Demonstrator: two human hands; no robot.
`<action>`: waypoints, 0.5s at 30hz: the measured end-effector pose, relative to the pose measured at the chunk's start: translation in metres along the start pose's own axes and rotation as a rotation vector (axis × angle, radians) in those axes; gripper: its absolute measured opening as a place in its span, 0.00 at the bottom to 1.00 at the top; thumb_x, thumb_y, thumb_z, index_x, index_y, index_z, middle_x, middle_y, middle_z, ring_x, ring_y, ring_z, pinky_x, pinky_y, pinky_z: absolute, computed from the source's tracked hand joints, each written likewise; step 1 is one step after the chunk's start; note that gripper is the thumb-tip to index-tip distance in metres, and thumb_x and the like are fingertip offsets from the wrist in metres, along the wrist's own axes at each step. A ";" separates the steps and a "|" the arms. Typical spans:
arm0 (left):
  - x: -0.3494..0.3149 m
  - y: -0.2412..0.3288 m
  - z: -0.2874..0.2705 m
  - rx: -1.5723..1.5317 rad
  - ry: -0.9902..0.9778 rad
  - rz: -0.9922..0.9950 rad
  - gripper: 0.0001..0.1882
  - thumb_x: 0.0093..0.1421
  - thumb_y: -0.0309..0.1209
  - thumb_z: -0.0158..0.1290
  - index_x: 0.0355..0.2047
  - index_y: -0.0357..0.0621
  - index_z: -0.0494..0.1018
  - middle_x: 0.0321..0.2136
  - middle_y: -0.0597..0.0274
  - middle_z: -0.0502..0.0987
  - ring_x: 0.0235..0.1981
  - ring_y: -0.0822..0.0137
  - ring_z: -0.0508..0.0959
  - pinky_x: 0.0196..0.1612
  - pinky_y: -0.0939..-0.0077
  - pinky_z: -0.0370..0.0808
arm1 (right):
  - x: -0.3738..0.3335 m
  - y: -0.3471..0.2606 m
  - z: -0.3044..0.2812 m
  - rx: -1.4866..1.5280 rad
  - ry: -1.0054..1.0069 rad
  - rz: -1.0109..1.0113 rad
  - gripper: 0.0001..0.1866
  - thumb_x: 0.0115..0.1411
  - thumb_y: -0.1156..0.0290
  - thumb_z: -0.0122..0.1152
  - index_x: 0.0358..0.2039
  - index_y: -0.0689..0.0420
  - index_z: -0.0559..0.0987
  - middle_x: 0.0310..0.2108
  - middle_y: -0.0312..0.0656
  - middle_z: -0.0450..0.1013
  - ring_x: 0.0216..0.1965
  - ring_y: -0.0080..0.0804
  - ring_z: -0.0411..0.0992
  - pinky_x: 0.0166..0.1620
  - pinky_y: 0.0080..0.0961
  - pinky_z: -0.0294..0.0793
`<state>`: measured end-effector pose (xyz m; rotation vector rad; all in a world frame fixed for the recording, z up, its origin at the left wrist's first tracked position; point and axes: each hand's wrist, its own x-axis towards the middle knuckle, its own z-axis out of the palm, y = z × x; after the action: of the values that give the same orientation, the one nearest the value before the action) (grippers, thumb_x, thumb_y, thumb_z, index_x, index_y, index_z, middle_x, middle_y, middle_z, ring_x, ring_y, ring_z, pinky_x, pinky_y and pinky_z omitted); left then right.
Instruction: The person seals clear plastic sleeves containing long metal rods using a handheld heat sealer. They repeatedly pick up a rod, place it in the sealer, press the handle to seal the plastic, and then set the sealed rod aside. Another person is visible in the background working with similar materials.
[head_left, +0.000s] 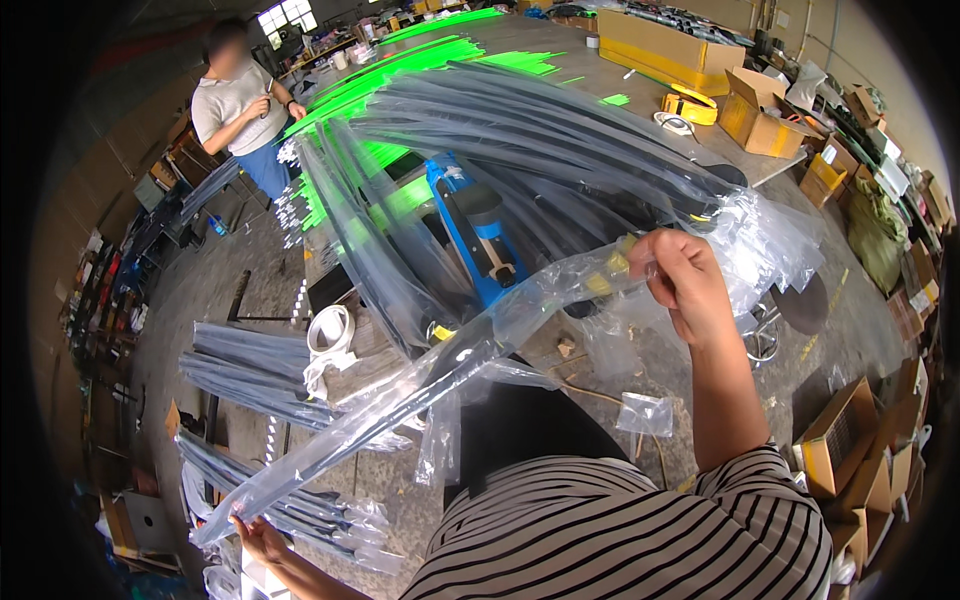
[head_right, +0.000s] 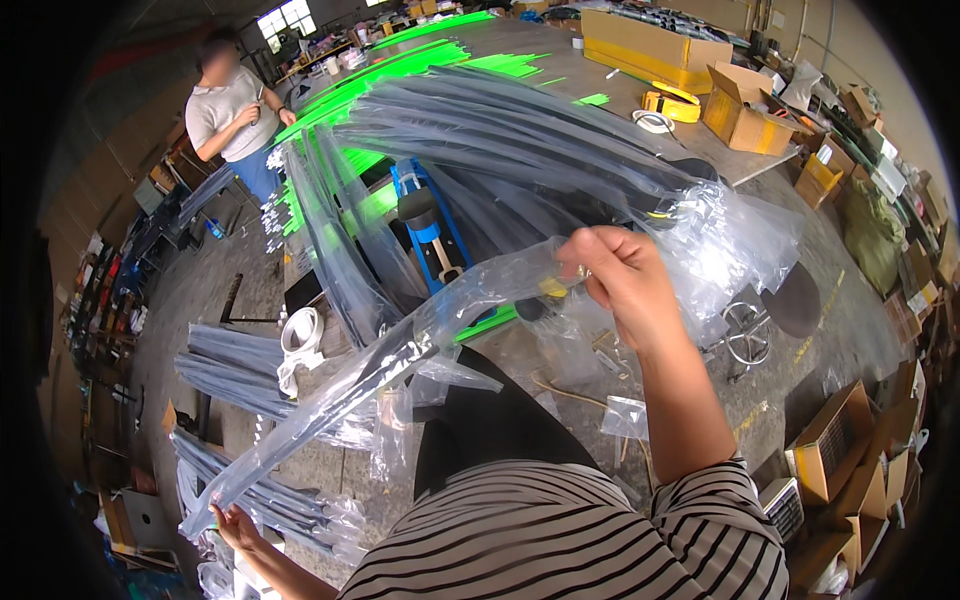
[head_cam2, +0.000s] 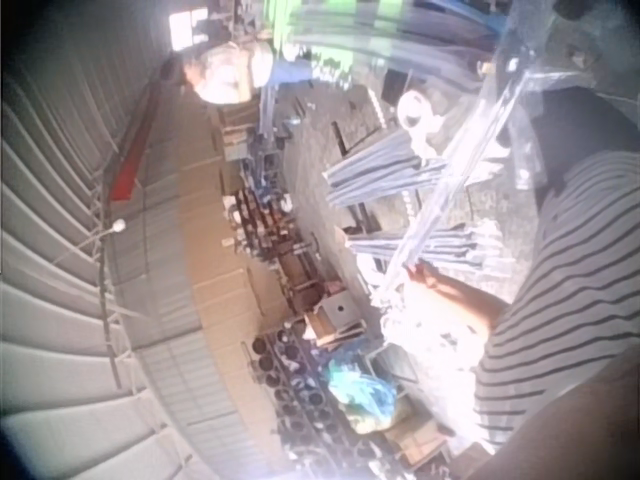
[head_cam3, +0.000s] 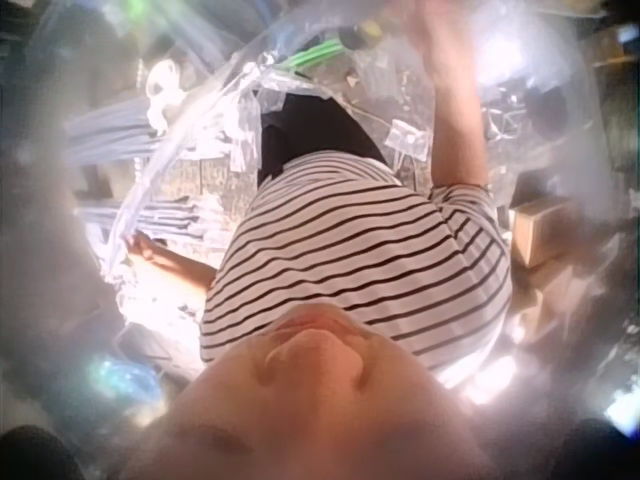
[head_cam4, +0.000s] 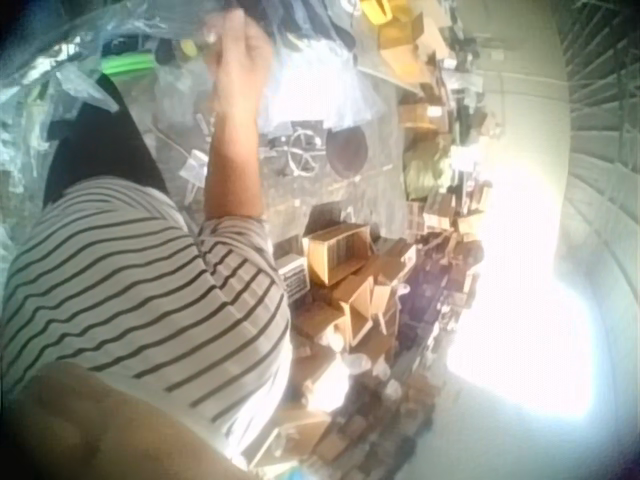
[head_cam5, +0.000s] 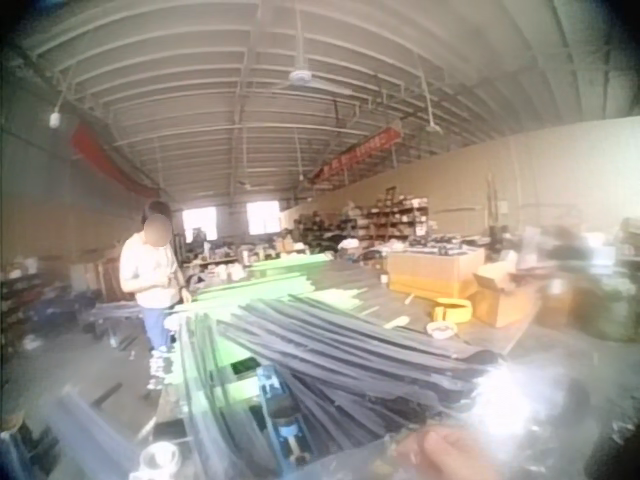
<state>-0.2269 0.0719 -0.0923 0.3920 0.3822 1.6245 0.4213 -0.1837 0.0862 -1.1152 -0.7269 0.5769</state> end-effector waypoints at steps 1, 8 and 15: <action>-0.002 0.004 -0.002 -0.029 -0.121 -0.049 0.13 0.56 0.28 0.45 0.38 0.28 0.67 0.35 0.48 0.73 0.37 0.61 0.74 0.40 0.70 0.73 | 0.004 0.004 -0.001 -0.076 -0.029 -0.020 0.07 0.53 0.69 0.55 0.24 0.61 0.75 0.16 0.33 0.68 0.12 0.12 0.55 0.16 0.09 0.50; -0.006 0.008 0.002 -0.017 -0.066 -0.014 0.13 0.56 0.28 0.46 0.39 0.31 0.67 0.37 0.48 0.72 0.38 0.61 0.73 0.43 0.68 0.71 | 0.002 0.006 0.013 -0.172 0.032 -0.118 0.06 0.54 0.73 0.53 0.25 0.62 0.75 0.20 0.36 0.71 0.11 0.13 0.61 0.13 0.09 0.54; -0.011 0.005 0.015 -0.021 0.089 0.037 0.13 0.56 0.28 0.45 0.40 0.31 0.67 0.38 0.49 0.72 0.39 0.62 0.72 0.43 0.68 0.70 | -0.006 -0.003 0.018 -0.331 0.120 -0.294 0.09 0.54 0.72 0.52 0.29 0.65 0.76 0.21 0.38 0.71 0.10 0.15 0.62 0.12 0.09 0.55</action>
<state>-0.2229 0.0607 -0.0768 0.3125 0.4269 1.6848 0.4034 -0.1783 0.0922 -1.3048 -0.8830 0.1404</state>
